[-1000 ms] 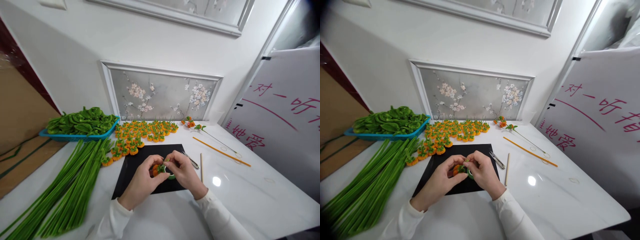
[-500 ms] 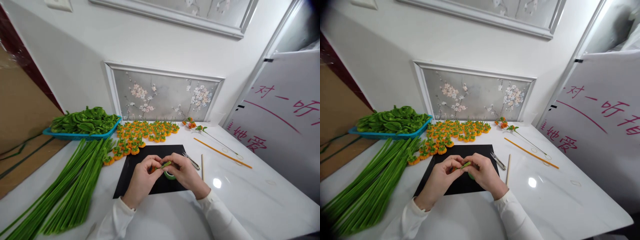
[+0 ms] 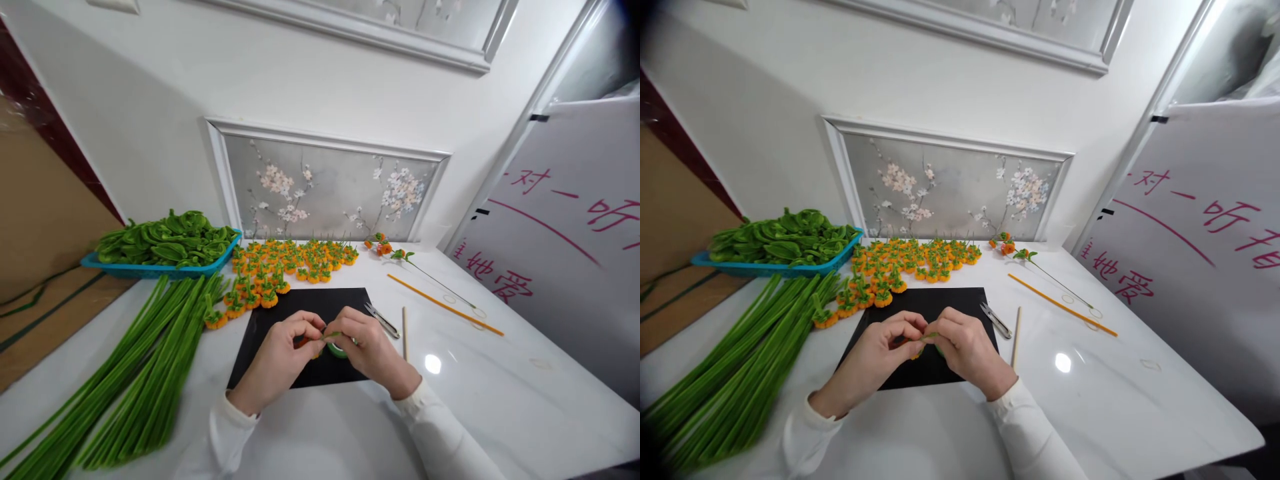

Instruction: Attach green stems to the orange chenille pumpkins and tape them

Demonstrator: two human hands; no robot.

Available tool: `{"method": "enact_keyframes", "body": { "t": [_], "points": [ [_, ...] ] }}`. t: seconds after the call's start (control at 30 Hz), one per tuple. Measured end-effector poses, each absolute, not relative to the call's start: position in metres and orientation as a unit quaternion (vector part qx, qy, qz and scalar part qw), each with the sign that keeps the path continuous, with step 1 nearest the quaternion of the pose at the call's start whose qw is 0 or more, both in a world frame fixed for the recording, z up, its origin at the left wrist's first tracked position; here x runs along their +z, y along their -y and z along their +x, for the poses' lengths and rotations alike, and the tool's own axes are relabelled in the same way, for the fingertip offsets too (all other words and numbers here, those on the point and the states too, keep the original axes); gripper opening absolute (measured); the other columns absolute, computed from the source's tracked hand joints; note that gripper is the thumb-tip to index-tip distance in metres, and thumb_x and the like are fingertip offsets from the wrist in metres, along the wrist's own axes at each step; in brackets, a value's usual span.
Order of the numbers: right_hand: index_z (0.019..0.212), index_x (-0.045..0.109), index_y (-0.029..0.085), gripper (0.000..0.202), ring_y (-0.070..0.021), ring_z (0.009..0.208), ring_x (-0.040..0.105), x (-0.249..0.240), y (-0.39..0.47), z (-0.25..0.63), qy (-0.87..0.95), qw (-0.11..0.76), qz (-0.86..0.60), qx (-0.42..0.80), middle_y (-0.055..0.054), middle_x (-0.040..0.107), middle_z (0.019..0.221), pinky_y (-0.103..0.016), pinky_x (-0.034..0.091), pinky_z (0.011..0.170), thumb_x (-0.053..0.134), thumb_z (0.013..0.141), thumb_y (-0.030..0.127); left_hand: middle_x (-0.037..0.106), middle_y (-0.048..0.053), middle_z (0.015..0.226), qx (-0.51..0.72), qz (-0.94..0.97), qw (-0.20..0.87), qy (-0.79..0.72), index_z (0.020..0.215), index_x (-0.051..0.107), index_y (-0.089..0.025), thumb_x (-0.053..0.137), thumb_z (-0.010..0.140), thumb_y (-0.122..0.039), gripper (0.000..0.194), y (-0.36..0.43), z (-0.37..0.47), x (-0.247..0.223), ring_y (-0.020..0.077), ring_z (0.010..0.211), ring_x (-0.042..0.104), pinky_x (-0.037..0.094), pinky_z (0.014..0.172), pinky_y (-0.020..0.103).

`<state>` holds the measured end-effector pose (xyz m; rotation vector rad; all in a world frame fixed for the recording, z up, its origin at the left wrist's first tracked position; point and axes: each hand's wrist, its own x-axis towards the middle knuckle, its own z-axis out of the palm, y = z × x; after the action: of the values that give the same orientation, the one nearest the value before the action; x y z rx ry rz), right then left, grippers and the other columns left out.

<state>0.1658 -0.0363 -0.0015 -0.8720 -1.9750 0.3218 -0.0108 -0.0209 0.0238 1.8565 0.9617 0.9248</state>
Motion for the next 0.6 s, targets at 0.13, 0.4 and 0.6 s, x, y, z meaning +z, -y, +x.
{"method": "enact_keyframes", "body": {
  "t": [0.13,0.4,0.6],
  "points": [
    [0.092,0.066,0.020,0.021,-0.0143,0.071,0.057,0.001,0.039,0.164,0.818,0.440,-0.349,0.124,-0.005,0.059,0.082,-0.026,0.047,0.064,0.045,0.093,0.017,0.062,0.004,0.089,0.329,0.754,0.431,-0.371,0.058,0.064,-0.017,0.058,0.071,-0.014,0.015,0.020,-0.016,0.030,0.0159,0.077,0.060,0.048,0.065,0.026],
    [0.088,0.066,0.021,0.018,-0.0140,0.074,0.059,0.006,0.047,0.159,0.826,0.433,-0.299,0.204,-0.004,0.061,0.083,-0.025,0.047,0.067,0.050,0.091,0.016,0.063,0.002,0.084,0.212,0.760,0.539,-0.294,0.070,0.069,-0.017,0.062,0.076,-0.021,0.010,0.014,-0.036,0.032,0.0143,0.072,0.058,0.047,0.067,0.026],
    [0.076,0.061,0.019,0.012,-0.0119,0.059,0.048,0.001,0.040,0.163,0.713,0.528,-0.416,0.203,0.001,0.054,0.069,-0.023,0.038,0.054,0.056,0.087,0.024,0.058,0.005,0.112,0.305,0.719,0.541,-0.312,0.115,0.052,-0.025,0.074,0.064,-0.015,0.057,0.021,-0.023,0.026,0.0199,0.101,0.058,0.051,0.083,0.033]
  ]
}}
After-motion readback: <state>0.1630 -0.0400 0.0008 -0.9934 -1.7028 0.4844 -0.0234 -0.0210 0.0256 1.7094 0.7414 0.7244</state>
